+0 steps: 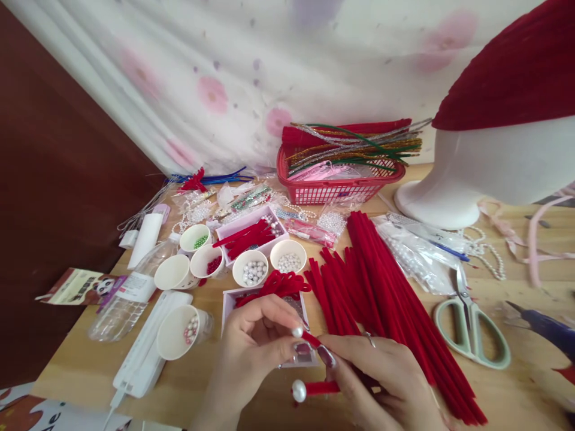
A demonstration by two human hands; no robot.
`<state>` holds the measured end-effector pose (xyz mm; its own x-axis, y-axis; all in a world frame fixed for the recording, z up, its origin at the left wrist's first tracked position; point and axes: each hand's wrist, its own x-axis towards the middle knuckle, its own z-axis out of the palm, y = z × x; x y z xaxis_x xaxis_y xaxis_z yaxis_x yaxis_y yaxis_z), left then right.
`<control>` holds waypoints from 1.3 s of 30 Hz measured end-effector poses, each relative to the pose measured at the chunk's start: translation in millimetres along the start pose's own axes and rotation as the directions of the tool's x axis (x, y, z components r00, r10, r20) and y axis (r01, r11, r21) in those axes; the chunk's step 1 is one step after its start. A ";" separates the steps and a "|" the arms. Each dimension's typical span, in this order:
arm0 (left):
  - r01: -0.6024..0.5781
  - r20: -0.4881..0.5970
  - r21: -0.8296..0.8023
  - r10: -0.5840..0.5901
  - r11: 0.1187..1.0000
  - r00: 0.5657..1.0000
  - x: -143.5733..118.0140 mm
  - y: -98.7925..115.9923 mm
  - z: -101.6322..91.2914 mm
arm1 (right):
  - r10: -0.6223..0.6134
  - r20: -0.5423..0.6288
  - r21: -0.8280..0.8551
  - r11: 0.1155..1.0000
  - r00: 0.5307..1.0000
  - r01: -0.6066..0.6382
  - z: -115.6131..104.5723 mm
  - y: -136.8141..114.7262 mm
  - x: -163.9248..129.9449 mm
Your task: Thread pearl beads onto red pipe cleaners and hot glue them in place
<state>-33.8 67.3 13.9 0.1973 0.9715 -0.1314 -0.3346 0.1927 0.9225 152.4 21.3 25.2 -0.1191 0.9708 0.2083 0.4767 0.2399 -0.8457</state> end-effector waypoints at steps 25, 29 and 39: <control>0.127 -0.077 0.000 -0.127 0.992 0.989 -4.6 -1.3 10.1 | 0.089 0.065 0.157 0.983 0.994 -0.098 7.3 16.8 -0.3; 0.101 -0.105 -0.021 -0.103 0.995 0.989 -11.0 1.2 11.5 | 0.157 -0.018 0.153 0.977 0.988 -0.152 11.2 21.7 0.6; 0.110 -0.060 -0.089 -0.116 0.990 0.991 -7.5 -6.3 21.6 | 0.277 0.110 0.518 0.804 0.954 -0.293 15.8 14.3 -3.0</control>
<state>-13.2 55.8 16.9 0.1787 0.9492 -0.2589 -0.3915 0.3100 0.8664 145.8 21.8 4.7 -0.0775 0.9929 -0.0900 -0.0330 -0.0927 -0.9951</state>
